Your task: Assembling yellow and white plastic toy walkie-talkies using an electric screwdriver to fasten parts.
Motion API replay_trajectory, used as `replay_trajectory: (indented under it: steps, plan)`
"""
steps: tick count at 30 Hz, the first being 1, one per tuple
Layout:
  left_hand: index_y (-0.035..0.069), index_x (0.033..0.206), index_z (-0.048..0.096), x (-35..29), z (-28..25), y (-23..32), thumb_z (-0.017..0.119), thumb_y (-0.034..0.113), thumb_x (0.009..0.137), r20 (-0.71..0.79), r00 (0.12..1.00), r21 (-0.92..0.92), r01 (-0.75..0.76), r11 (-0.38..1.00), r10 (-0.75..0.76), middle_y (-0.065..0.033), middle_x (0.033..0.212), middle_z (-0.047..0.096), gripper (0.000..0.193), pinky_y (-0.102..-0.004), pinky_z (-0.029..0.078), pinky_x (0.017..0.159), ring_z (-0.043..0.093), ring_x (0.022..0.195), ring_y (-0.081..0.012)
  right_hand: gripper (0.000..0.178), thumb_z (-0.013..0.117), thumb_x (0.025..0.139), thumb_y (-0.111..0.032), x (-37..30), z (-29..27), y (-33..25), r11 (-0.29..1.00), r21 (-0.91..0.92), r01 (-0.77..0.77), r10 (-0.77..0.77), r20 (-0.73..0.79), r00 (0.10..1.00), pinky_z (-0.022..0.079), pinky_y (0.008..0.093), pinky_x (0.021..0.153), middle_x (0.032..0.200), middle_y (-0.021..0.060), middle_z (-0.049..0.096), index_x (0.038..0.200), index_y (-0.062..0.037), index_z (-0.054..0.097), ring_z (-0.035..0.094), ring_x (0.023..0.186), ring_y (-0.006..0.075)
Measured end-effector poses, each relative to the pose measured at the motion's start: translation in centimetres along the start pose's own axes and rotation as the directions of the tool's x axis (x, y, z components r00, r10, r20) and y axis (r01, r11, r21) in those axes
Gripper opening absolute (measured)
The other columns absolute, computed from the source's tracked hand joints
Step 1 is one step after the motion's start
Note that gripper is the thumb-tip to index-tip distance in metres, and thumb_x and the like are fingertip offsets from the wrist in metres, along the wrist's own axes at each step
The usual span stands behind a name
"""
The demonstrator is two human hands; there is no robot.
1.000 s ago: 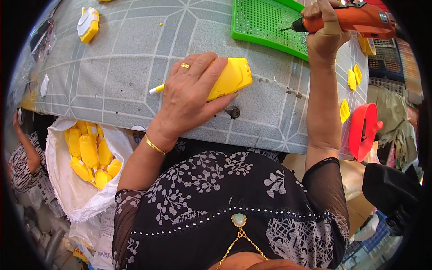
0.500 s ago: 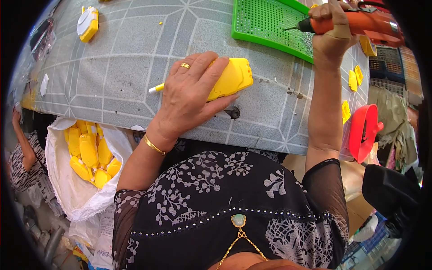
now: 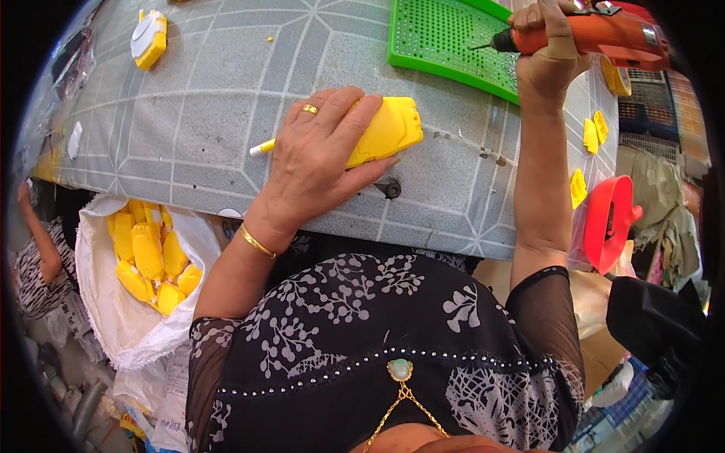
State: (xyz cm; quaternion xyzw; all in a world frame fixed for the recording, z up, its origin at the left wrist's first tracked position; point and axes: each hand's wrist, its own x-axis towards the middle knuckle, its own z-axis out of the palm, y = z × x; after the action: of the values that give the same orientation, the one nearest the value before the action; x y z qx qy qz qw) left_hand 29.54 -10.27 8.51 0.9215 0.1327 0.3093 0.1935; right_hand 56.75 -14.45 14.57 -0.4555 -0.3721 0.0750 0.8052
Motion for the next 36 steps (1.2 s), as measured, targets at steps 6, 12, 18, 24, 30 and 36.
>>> replay_trajectory:
  steps: [6, 12, 18, 24, 30, 36]
  plan:
    - [0.003, 0.126, 0.060, 0.1, 0.1, 0.0, 0.082, 0.033, 0.075, -0.004, 1.000, -0.002, 0.005, 1.000, -0.005, -0.0141, 0.120, 0.063, 0.063, -0.0444, 0.046, 0.096, 0.062, 0.110, -0.0341, 0.019, 0.070, 0.090, -0.010, 0.2, 0.4, 0.3, 1.000, 0.024, 0.006, -0.006, 0.009, 1.000, 0.047, 0.0280, 0.058, 0.074, -0.0006, 0.053, 0.102, -0.0093, 0.055, 0.053, 0.059, 0.0111]
    - [0.002, 0.126, 0.063, 0.2, -0.1, 0.2, 0.086, 0.026, 0.071, 0.002, 1.000, -0.023, 0.029, 0.999, -0.029, -0.0139, 0.121, 0.064, 0.065, -0.0444, 0.048, 0.094, 0.062, 0.109, -0.0344, 0.019, 0.070, 0.090, -0.010, 0.3, -0.2, 1.1, 0.999, 0.044, 0.017, -0.020, 0.060, 0.998, 0.048, 0.0285, 0.058, 0.073, -0.0003, 0.053, 0.102, -0.0091, 0.055, 0.052, 0.059, 0.0114]
    - [0.002, 0.126, 0.063, 0.2, -0.1, 0.0, 0.087, 0.026, 0.071, 0.004, 1.000, -0.022, 0.026, 0.999, -0.026, -0.0139, 0.121, 0.064, 0.064, -0.0446, 0.048, 0.094, 0.063, 0.109, -0.0345, 0.021, 0.070, 0.091, -0.012, 0.2, -0.2, 1.4, 1.000, 0.026, 0.007, -0.008, 0.028, 1.000, 0.048, 0.0288, 0.059, 0.076, 0.0004, 0.054, 0.104, -0.0088, 0.055, 0.053, 0.060, 0.0120]
    - [0.003, 0.125, 0.062, 0.1, 0.0, -0.1, 0.084, 0.030, 0.073, -0.001, 1.000, -0.018, 0.022, 1.000, -0.022, -0.0140, 0.120, 0.064, 0.063, -0.0444, 0.047, 0.094, 0.062, 0.108, -0.0344, 0.024, 0.071, 0.090, -0.013, 0.2, -0.6, 1.7, 0.998, 0.059, -0.005, 0.004, 0.028, 1.000, 0.049, 0.0293, 0.060, 0.078, 0.0006, 0.056, 0.107, -0.0093, 0.054, 0.053, 0.061, 0.0120]
    - [0.002, 0.125, 0.063, 0.5, 0.1, 0.1, 0.087, 0.027, 0.070, 0.003, 1.000, -0.032, 0.029, 0.999, -0.029, -0.0140, 0.120, 0.065, 0.064, -0.0442, 0.049, 0.093, 0.063, 0.107, -0.0345, 0.026, 0.071, 0.090, -0.014, 0.2, -0.7, 1.2, 1.000, 0.027, 0.001, -0.001, 0.012, 1.000, 0.049, 0.0293, 0.061, 0.080, 0.0004, 0.056, 0.109, -0.0099, 0.054, 0.054, 0.062, 0.0119]
    - [0.002, 0.125, 0.061, 0.3, 0.0, 0.0, 0.082, 0.034, 0.075, 0.002, 1.000, 0.001, 0.016, 1.000, -0.016, -0.0139, 0.119, 0.063, 0.063, -0.0445, 0.047, 0.095, 0.062, 0.109, -0.0343, 0.025, 0.071, 0.090, -0.014, 0.4, -0.9, 1.3, 0.995, 0.099, -0.014, 0.015, -0.004, 1.000, 0.049, 0.0293, 0.061, 0.078, 0.0001, 0.055, 0.108, -0.0103, 0.054, 0.053, 0.061, 0.0114]
